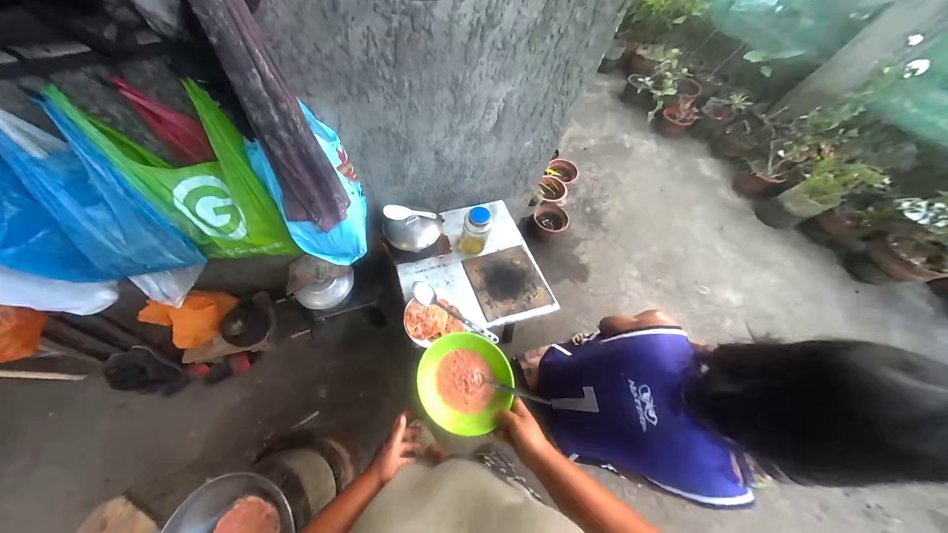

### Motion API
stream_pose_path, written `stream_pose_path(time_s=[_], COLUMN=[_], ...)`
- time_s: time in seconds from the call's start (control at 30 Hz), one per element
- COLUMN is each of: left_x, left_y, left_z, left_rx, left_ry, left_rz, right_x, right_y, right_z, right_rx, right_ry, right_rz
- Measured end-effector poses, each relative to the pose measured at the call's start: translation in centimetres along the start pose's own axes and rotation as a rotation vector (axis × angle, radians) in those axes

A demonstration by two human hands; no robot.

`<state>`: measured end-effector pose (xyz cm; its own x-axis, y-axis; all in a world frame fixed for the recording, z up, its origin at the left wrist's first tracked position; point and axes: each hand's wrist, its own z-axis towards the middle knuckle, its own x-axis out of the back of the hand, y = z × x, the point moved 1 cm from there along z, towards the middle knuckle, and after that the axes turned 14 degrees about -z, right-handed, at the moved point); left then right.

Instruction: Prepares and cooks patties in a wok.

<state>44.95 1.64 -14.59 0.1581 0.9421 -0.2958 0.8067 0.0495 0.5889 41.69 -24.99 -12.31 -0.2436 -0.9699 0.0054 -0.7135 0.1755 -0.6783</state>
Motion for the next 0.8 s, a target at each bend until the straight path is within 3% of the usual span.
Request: stream_pose_path(time_s=[0.13, 0.4, 0.6, 0.8], left_x=[0.1, 0.2, -3.1, -5.7], left_y=[3.6, 5.3, 6.3, 8.3], left_z=[0.2, 1.5, 3.3, 5.2], left_rx=[0.054, 0.113, 0.183, 0.176], left_ry=[0.141, 0.401, 0.437, 0.482], left_rz=[0.088, -0.035, -0.076, -0.12], right_x=[1.3, 2.8, 2.4, 1.4], right_y=[-3.4, -8.9, -12.5, -14.4], right_z=[6.2, 20.9, 30.0, 35.5], right_rx=[-0.025, -0.061, -0.107, -0.139], right_ry=[0.066, 0.084, 0.089, 0.096], right_rz=[0.037, 0.057, 0.089, 0.097])
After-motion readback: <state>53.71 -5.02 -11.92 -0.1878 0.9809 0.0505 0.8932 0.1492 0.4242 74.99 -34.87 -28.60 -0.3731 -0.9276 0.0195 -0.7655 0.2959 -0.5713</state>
